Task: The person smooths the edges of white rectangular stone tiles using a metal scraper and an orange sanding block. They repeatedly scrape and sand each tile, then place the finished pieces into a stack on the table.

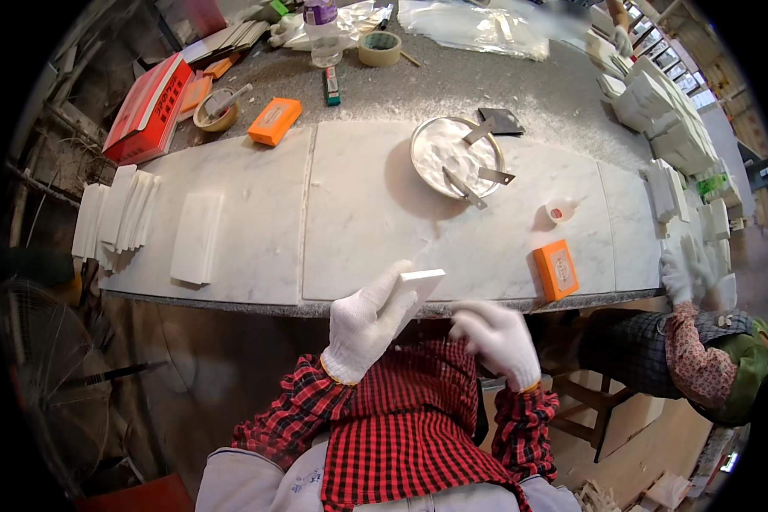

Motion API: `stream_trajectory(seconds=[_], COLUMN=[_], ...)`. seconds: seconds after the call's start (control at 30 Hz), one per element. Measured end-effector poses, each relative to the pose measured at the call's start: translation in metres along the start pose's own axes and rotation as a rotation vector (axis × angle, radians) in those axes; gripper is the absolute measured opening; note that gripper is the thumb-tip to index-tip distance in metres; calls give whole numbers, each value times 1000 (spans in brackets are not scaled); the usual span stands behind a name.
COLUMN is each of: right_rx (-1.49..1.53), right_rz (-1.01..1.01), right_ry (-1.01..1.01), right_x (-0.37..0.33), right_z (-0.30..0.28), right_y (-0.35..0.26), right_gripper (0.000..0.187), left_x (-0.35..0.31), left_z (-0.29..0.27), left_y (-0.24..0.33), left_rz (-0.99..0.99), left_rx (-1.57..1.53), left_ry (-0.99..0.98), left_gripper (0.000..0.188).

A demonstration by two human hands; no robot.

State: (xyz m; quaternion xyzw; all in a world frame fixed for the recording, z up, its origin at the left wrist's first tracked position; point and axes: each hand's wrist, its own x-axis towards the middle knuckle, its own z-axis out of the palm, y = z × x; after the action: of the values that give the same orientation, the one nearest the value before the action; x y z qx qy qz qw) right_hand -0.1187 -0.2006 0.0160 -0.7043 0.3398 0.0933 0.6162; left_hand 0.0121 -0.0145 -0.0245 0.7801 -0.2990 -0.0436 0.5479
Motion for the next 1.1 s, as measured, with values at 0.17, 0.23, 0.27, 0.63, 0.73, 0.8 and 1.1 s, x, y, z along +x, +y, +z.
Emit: stream_trajectory(seconds=[0.17,0.23,0.27,0.63,0.73,0.8,1.1], right_rx=[-255,-457,-557,-501,-263,-178,15], right_rz=[-495,-494,-490,-863,-661,-614,-471], right_ry=[634,689,695,813,732,686,592], right_x=[46,73,85,119,112,110,132], right_z=[-10,-8,-8,-7,-9,-8,-5], right_y=[-41,-51,-51,-53,-47,-55,-52], right_gripper=[50,56,60,21,23,22,23], left_x=[14,17,18,16,17,18,33], left_z=[6,7,9,7,9,6,-5], left_y=[-21,-31,-37,-39,-35,-23,-11], left_rz=[-37,-33,-1,-244,-267,-367,-224], left_rx=[22,6,-14,-251,-316,-387,-288], left_ry=[-18,-13,3,-21,-5,-16,77], left_gripper=[53,58,61,49,48,46,41])
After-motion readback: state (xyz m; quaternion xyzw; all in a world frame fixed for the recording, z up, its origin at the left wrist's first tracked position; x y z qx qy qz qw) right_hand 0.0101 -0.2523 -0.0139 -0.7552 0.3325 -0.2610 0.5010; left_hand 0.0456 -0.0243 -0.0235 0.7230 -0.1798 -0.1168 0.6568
